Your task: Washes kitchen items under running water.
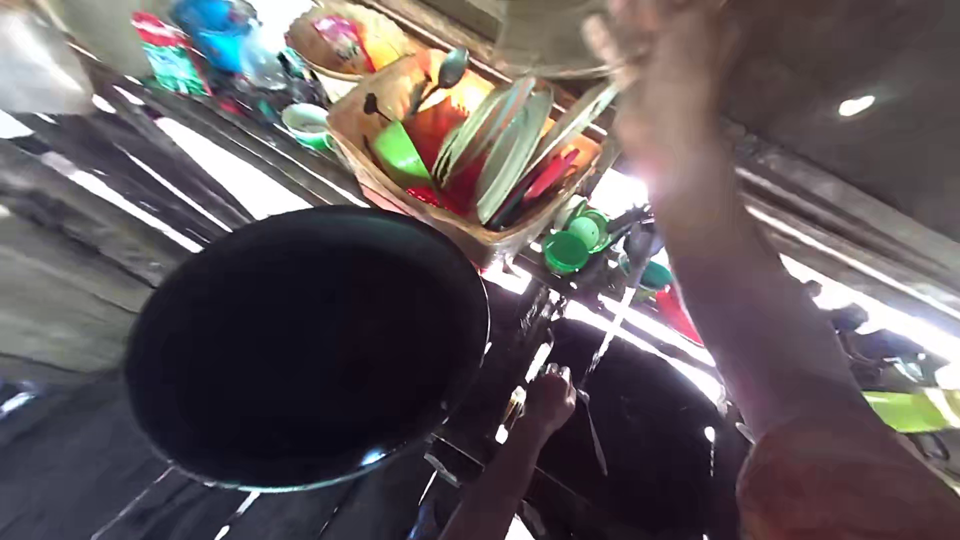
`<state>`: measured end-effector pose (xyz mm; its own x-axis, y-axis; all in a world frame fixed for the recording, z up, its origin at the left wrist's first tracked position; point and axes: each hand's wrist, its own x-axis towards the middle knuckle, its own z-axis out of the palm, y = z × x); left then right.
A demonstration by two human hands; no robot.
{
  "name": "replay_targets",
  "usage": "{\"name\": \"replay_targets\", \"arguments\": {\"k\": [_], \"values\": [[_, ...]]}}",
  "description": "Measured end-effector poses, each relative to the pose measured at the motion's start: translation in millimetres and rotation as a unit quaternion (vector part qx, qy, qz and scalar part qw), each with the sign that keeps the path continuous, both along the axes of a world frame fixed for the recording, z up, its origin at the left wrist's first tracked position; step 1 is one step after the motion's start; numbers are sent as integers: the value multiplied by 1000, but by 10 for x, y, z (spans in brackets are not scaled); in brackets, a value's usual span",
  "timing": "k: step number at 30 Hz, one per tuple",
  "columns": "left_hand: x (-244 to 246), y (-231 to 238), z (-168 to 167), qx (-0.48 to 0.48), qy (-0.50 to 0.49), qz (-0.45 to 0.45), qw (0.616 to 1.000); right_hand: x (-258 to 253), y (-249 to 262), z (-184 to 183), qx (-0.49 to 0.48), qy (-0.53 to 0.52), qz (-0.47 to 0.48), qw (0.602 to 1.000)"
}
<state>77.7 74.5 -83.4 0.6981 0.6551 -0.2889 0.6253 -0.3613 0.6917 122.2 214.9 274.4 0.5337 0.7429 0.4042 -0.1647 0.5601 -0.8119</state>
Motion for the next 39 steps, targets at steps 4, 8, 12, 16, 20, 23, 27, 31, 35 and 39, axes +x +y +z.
{"name": "replay_targets", "arguments": {"k": [4,8,12,16,20,23,27,31,35,39], "values": [[-14,-25,21,0,-16,2,1000,-463,1006,-467,-121,40,38,991],[60,6,-134,12,-35,30,999,-749,1548,-677,-242,-133,-58,959],[152,-14,-395,34,-55,48,997,-925,1730,-594,-384,-182,-126,896],[22,20,-122,-4,-40,25,999,-865,1302,-602,-317,-248,-52,914],[-32,-38,24,6,-31,8,999,-389,-103,-1041,-58,-293,44,953],[-59,-98,91,9,-16,1,1000,72,-1723,-1692,-25,-238,-3,971],[-66,-128,-186,47,-22,-51,997,415,-3459,-2598,-120,-139,-139,973],[-153,-146,-390,112,-70,-106,986,458,-4816,-3057,-248,-82,-354,898],[-110,-194,-205,63,3,-138,988,703,-5665,-2925,-375,40,-555,742],[-89,-168,-240,53,15,-163,985,1413,-6404,-3001,-473,140,-614,616]]}}
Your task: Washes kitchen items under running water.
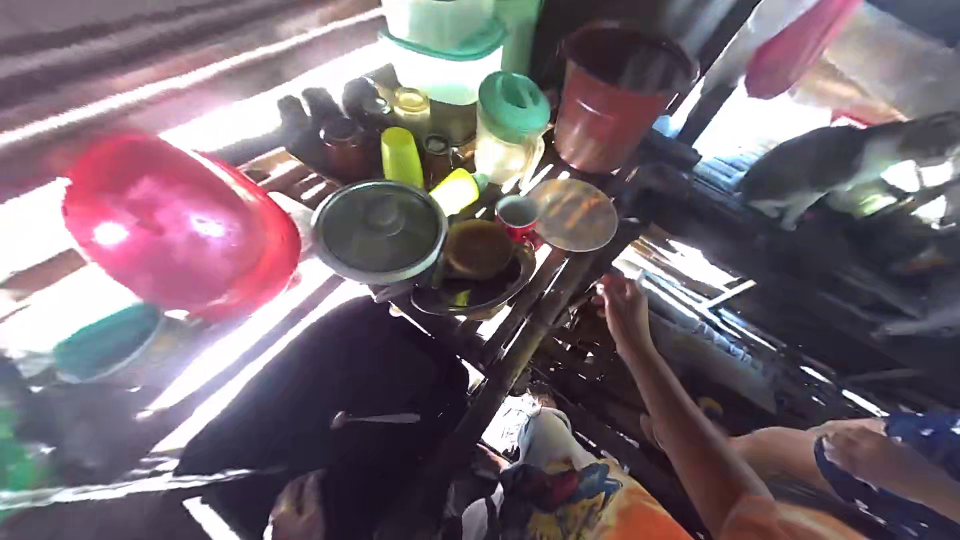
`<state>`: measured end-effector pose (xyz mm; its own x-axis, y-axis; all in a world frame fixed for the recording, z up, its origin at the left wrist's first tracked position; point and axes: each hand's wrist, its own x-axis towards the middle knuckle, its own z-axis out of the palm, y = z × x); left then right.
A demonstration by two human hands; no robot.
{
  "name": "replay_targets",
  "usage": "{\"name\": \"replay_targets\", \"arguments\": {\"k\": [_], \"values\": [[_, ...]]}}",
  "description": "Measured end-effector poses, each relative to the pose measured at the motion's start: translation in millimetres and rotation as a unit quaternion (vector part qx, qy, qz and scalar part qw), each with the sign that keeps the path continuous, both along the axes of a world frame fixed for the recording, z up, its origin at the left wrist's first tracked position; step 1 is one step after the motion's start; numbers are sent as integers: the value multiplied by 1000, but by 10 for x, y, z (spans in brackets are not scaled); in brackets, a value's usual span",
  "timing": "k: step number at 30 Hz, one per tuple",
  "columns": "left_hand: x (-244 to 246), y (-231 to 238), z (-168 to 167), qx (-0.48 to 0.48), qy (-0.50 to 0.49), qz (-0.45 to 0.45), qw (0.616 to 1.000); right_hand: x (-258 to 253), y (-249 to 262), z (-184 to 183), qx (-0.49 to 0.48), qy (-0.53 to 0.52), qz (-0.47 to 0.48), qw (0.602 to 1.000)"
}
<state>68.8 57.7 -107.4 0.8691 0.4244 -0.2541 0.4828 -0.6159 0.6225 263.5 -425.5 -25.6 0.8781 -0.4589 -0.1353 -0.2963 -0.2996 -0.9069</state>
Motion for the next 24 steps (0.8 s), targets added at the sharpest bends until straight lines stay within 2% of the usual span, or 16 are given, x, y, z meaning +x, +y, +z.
{"name": "replay_targets", "arguments": {"k": [3,5,8,10,12,15,16,17,20,24], "values": [[4,34,-63,6,-24,4,1000,738,-483,-266,11,61,-63,996],[12,46,-86,12,-59,10,998,1180,-647,-311,36,97,-103,989],[8,17,-59,19,-102,42,994,1572,-760,-394,157,94,-132,974],[-1,1,-36,17,-117,67,991,1679,-752,-452,198,68,-142,967],[-17,31,-62,13,-125,88,988,1640,-713,-394,159,19,-132,978],[-20,40,-75,1,-142,112,983,1462,-763,-169,6,-53,-115,992],[-9,35,-67,-5,-153,122,981,1377,-754,-27,-11,-75,-119,990],[12,22,-54,-13,-168,132,977,1285,-730,115,6,-107,-123,987],[108,-41,86,-71,-195,161,965,972,-473,597,147,-187,-96,967],[180,-142,254,-201,-211,223,930,535,359,1151,240,-221,79,942]]}}
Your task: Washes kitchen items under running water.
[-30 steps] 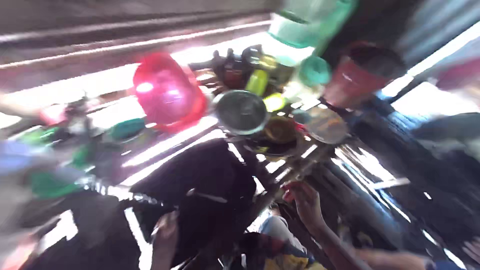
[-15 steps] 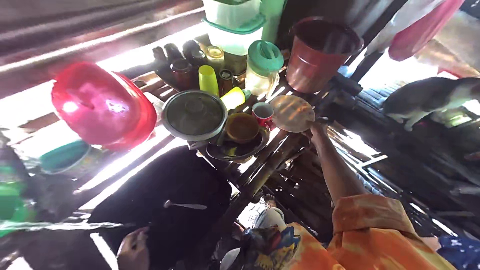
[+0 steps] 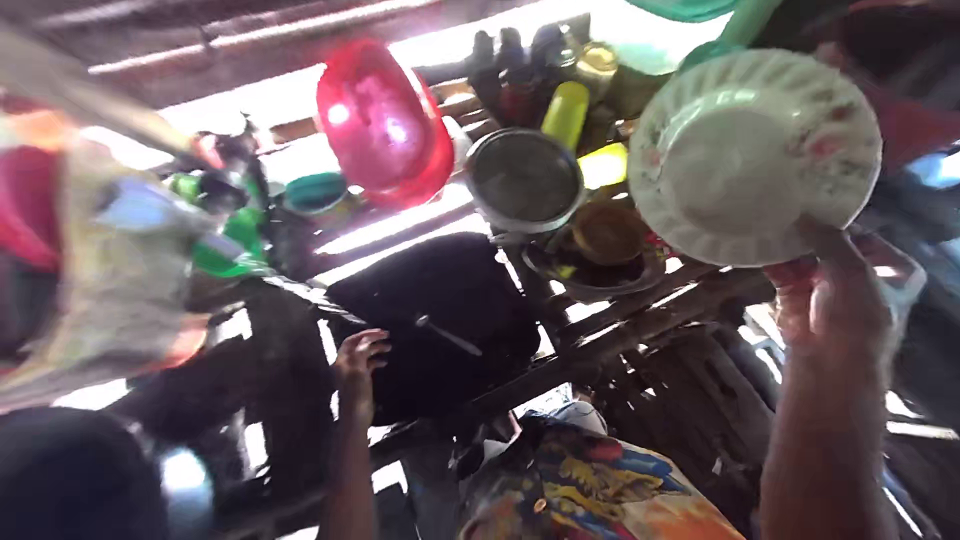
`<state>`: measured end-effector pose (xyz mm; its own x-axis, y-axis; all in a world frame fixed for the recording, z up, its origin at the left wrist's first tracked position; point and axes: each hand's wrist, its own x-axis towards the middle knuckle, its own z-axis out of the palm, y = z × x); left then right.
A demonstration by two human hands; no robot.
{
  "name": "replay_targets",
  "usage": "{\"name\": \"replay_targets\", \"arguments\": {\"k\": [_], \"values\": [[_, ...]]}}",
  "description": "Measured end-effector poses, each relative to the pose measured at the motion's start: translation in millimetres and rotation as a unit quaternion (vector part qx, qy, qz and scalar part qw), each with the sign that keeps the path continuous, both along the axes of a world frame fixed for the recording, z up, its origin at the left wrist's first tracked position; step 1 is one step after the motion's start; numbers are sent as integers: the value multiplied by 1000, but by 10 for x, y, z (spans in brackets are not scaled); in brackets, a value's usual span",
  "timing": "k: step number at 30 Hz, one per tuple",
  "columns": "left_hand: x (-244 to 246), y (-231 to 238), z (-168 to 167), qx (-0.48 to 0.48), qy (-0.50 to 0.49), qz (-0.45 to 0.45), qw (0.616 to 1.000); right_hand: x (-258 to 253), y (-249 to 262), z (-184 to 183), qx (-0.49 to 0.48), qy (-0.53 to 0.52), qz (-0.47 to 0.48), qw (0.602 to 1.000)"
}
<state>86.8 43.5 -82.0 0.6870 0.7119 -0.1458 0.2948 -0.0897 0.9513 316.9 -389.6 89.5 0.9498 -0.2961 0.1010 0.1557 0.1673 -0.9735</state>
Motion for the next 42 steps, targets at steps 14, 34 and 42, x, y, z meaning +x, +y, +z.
{"name": "replay_targets", "arguments": {"k": [14,34,42], "values": [[-77,65,-38,-323,-260,173,893,-849,3100,-1785,-297,156,475,814],[-87,129,-91,-349,-199,249,881,-907,2854,-1503,-188,258,440,840],[-83,181,-114,-361,-172,237,885,-902,3107,-1566,-115,282,395,867]]}}
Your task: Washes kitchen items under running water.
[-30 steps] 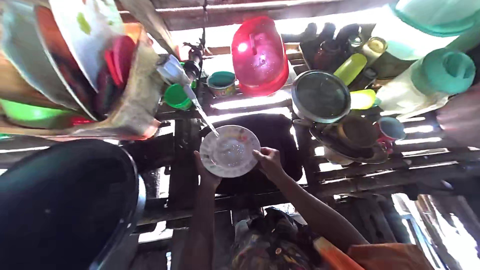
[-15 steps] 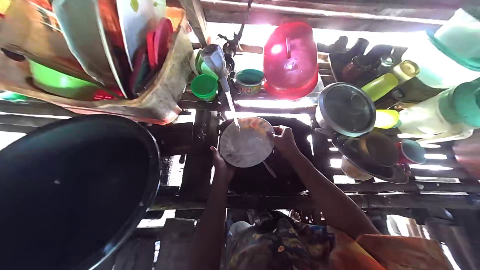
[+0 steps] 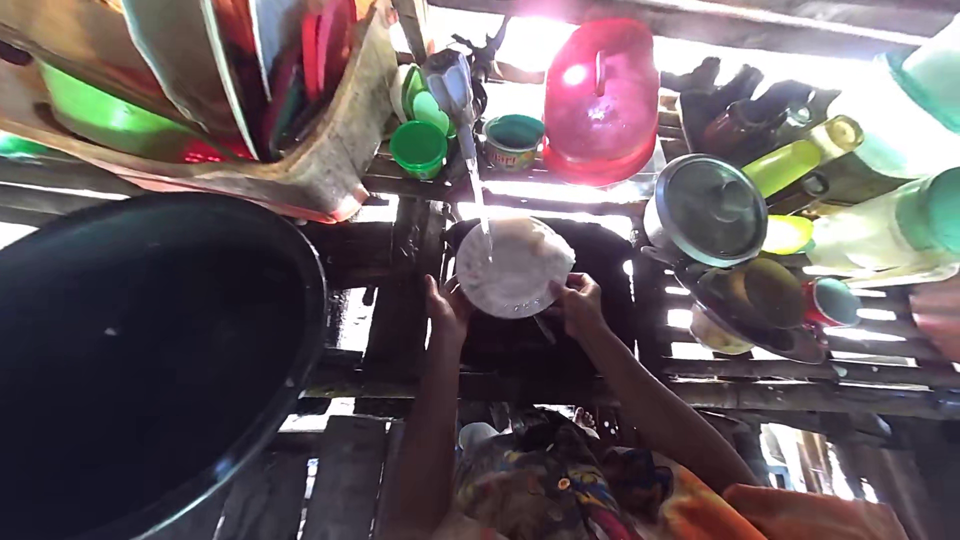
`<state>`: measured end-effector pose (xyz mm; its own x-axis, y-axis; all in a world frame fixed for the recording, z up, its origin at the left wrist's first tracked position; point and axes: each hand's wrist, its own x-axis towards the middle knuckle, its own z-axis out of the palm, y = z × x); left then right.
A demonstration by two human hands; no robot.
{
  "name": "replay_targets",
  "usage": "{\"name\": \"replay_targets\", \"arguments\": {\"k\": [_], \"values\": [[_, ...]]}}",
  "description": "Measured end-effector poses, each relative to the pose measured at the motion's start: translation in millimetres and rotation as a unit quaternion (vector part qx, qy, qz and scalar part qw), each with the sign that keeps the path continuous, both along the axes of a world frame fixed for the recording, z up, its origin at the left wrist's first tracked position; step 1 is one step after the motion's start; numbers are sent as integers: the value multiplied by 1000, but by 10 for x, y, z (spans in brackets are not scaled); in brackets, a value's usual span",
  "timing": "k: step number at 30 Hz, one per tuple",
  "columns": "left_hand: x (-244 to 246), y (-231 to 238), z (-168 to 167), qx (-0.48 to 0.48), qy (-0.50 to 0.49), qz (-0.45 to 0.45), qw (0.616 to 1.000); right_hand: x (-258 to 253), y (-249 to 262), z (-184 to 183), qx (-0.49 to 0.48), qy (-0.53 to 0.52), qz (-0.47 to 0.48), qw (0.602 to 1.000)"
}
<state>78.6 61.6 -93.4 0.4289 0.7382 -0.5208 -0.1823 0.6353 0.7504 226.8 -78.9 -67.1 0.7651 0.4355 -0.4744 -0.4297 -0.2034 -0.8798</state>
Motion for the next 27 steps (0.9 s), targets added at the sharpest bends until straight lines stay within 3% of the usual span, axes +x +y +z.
{"name": "replay_targets", "arguments": {"k": [4,7,11,19,27], "values": [[-55,-35,25,1,38,61,997,-198,-224,17,-2,43,31,999],[-98,-24,-7,-10,108,-23,994,-46,-371,45,-32,47,-1,998],[-89,-25,28,-32,97,-92,990,210,-302,8,-32,33,-39,998],[-52,-24,9,1,128,-25,991,-53,-290,-120,-2,98,-35,995],[-43,-56,57,20,130,-59,990,34,-226,-226,5,122,-96,988]]}}
